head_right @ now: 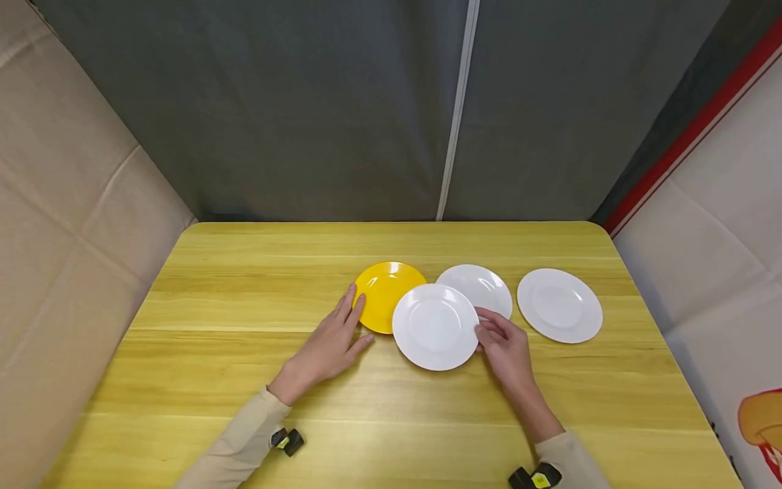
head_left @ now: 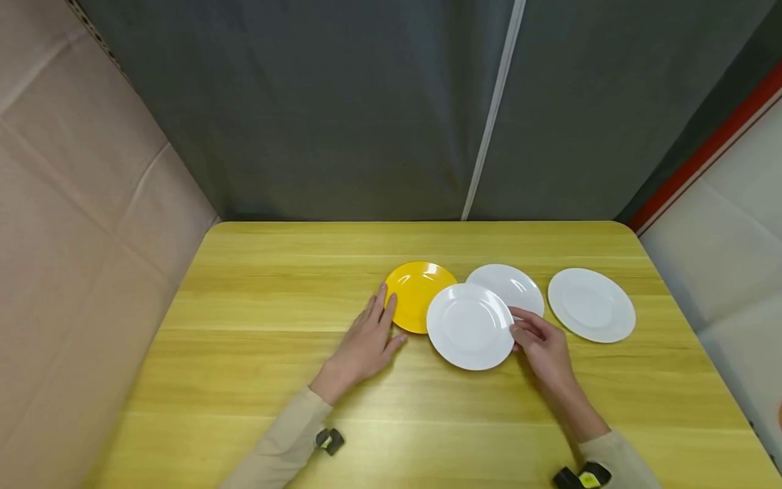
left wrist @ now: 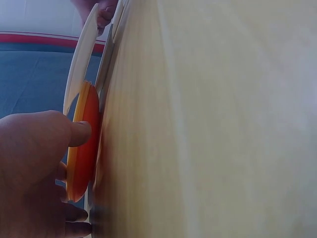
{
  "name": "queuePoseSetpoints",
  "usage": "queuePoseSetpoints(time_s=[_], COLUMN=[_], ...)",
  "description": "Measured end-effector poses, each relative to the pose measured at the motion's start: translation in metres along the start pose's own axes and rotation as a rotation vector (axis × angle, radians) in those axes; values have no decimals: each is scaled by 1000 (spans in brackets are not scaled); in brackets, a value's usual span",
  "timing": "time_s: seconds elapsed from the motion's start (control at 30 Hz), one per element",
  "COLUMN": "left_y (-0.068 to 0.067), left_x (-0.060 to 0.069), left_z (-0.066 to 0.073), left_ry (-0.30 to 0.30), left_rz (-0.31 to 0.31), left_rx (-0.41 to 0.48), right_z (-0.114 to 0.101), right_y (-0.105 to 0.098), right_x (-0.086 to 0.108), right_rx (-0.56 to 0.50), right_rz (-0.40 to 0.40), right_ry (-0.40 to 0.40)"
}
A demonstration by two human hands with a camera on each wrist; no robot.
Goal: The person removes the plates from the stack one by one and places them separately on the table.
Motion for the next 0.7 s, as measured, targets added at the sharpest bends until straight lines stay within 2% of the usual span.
queuePoseSetpoints(time_s=[0.7], left_y=[-2], left_x=[3], left_z=[-1], left_ry=[2], left_rz=[4], left_rx=[-8], right_z=[4], right_y=[-11], right_x=[10], right_rx=[9], right_rz=[12], right_ry=[2])
Point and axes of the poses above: each hand's wrist, its own x-axis away from the middle knuckle, its own y-axis out of the palm, z = x × y, the point moved 8 cm from there along -x, towards the middle knuckle, and after that the axes turned 8 degrees about -y, right-handed, at the moved point
